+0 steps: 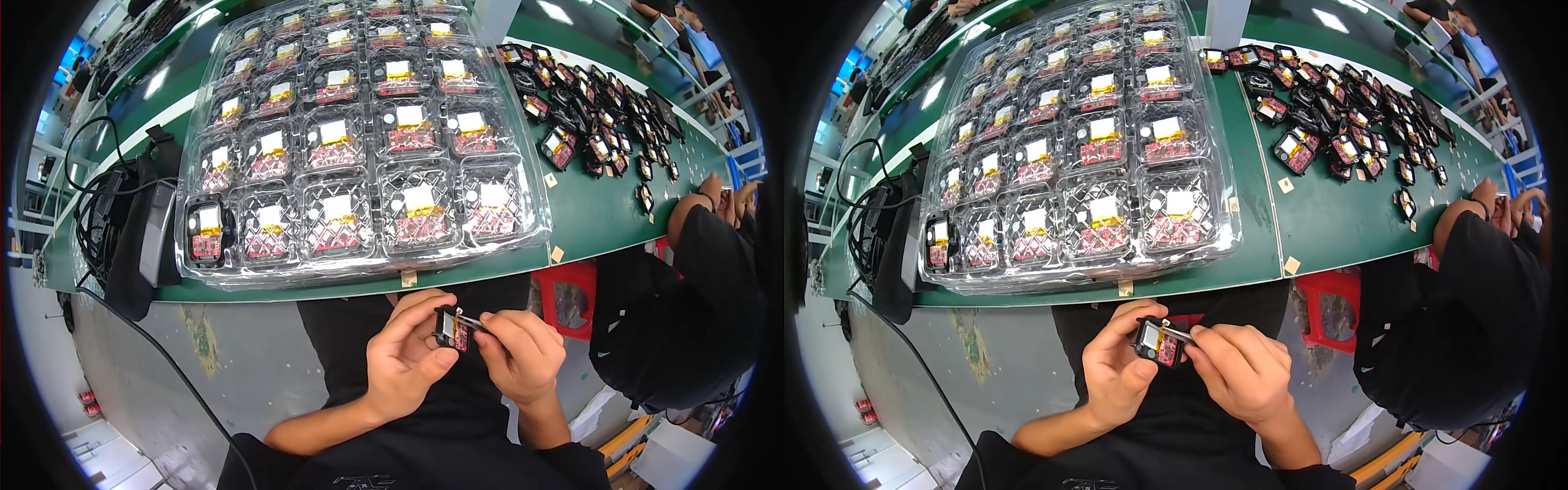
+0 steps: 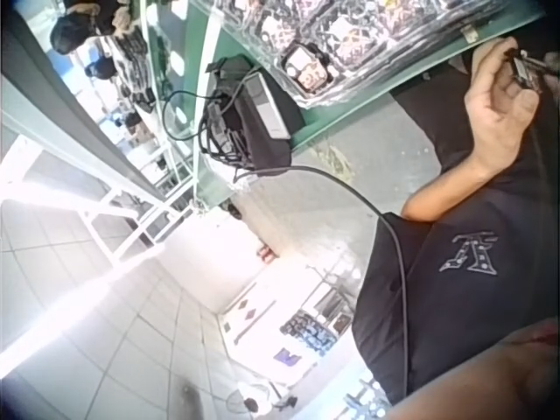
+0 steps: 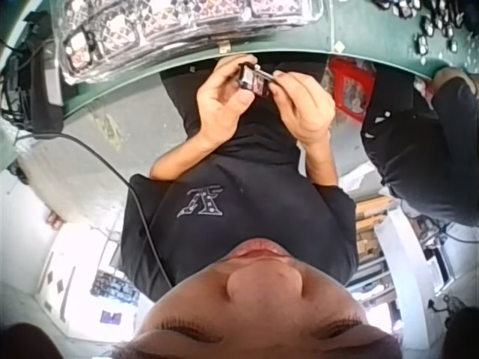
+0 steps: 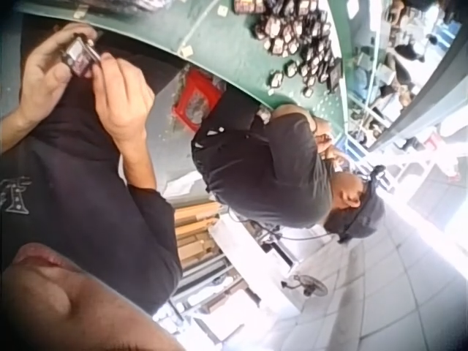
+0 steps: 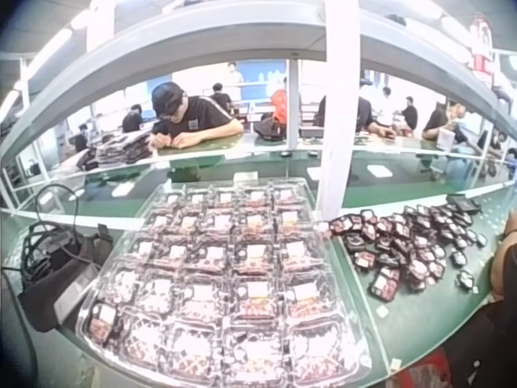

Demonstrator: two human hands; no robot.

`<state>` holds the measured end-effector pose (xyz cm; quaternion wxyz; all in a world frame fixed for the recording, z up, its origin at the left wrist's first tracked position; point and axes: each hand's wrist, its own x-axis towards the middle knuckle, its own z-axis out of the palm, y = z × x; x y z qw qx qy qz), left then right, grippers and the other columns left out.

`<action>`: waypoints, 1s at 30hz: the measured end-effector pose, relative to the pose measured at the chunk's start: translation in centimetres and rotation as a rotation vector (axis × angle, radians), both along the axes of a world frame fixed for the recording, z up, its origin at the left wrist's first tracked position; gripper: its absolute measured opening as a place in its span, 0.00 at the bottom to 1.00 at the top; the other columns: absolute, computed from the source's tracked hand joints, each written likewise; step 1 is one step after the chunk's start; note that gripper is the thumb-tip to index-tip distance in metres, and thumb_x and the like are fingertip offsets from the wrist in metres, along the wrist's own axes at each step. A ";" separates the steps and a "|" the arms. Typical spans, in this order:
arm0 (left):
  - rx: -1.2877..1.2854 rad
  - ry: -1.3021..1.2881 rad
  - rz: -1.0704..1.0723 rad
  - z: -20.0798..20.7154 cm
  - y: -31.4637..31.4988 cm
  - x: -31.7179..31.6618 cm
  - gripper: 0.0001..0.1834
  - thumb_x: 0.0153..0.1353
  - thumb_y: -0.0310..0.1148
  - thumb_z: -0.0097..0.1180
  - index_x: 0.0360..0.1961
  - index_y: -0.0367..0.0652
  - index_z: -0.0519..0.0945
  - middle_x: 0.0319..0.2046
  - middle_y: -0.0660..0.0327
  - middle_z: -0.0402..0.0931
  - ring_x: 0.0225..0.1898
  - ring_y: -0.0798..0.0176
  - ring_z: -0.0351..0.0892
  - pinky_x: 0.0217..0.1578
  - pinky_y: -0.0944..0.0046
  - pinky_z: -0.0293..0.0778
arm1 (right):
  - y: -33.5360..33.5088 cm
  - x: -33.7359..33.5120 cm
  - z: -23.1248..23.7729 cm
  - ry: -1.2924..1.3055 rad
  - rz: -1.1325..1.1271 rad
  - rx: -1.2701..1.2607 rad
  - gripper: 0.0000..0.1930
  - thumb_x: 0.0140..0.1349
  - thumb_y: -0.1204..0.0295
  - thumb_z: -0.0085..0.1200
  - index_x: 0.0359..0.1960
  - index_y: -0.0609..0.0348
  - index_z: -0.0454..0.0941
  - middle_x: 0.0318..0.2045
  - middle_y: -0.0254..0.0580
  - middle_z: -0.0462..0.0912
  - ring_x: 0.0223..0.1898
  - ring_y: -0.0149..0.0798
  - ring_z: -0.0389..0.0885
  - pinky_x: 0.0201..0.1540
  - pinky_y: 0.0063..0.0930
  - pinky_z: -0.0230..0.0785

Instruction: Manually assemble small electronic components into plastic housings and organize them in a tray.

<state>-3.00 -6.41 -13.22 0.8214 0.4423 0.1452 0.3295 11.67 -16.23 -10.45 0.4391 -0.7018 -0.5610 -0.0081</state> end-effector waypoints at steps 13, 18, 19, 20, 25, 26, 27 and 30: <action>0.007 0.014 -0.004 -0.3 0.0 -0.1 0.30 0.64 0.24 0.63 0.64 0.25 0.67 0.64 0.52 0.60 0.64 0.56 0.70 0.61 0.60 0.72 | -0.1 0.0 -0.3 -0.141 -0.031 0.012 0.12 0.47 0.80 0.71 0.35 0.64 0.85 0.29 0.40 0.82 0.19 0.36 0.77 0.21 0.27 0.68; 0.002 0.019 0.002 -0.5 0.0 -0.2 0.29 0.64 0.22 0.63 0.64 0.25 0.67 0.64 0.53 0.60 0.63 0.58 0.71 0.59 0.61 0.73 | -0.2 -0.1 -0.6 0.061 -0.018 -0.008 0.09 0.50 0.80 0.69 0.33 0.64 0.84 0.28 0.42 0.84 0.22 0.38 0.81 0.24 0.27 0.72; 0.002 0.020 0.004 -0.5 0.1 -0.3 0.29 0.64 0.22 0.63 0.64 0.25 0.67 0.64 0.53 0.60 0.63 0.58 0.71 0.59 0.61 0.73 | -0.2 -0.1 -0.6 0.158 -0.013 -0.033 0.08 0.50 0.80 0.69 0.32 0.63 0.84 0.27 0.43 0.85 0.23 0.39 0.83 0.25 0.27 0.73; 0.012 0.023 0.000 -0.5 0.2 -0.3 0.29 0.64 0.22 0.63 0.64 0.25 0.67 0.64 0.53 0.60 0.62 0.58 0.72 0.59 0.61 0.73 | -0.2 -0.1 -0.5 0.159 -0.011 -0.033 0.08 0.50 0.80 0.69 0.32 0.63 0.84 0.27 0.43 0.85 0.23 0.39 0.83 0.25 0.27 0.73; 0.036 0.023 -0.006 -0.3 0.2 -0.4 0.29 0.64 0.21 0.62 0.64 0.26 0.68 0.64 0.53 0.60 0.60 0.59 0.73 0.57 0.62 0.74 | 0.0 -0.1 -0.6 0.176 -0.008 -0.046 0.07 0.51 0.80 0.68 0.32 0.63 0.83 0.27 0.42 0.85 0.23 0.39 0.83 0.26 0.27 0.74; 0.036 0.033 -0.005 -0.3 0.2 -0.4 0.29 0.64 0.21 0.62 0.64 0.26 0.68 0.64 0.52 0.60 0.60 0.59 0.73 0.57 0.62 0.75 | 0.0 -0.2 -0.6 0.178 -0.006 -0.046 0.07 0.51 0.80 0.68 0.32 0.63 0.83 0.27 0.42 0.85 0.23 0.39 0.83 0.26 0.27 0.74; 0.036 0.041 -0.006 -0.3 0.2 -0.4 0.29 0.64 0.21 0.62 0.64 0.26 0.68 0.64 0.52 0.60 0.60 0.59 0.73 0.56 0.62 0.75 | 0.0 -0.2 -0.6 0.117 -0.011 -0.042 0.08 0.51 0.81 0.68 0.32 0.63 0.83 0.27 0.42 0.85 0.23 0.39 0.83 0.25 0.27 0.74; 0.057 0.035 0.003 -0.5 0.2 -0.4 0.29 0.64 0.21 0.62 0.64 0.26 0.68 0.64 0.52 0.60 0.59 0.60 0.74 0.55 0.63 0.76 | 0.1 -0.5 -0.6 0.026 -0.020 -0.029 0.08 0.51 0.81 0.68 0.33 0.63 0.83 0.27 0.41 0.84 0.23 0.39 0.82 0.25 0.27 0.74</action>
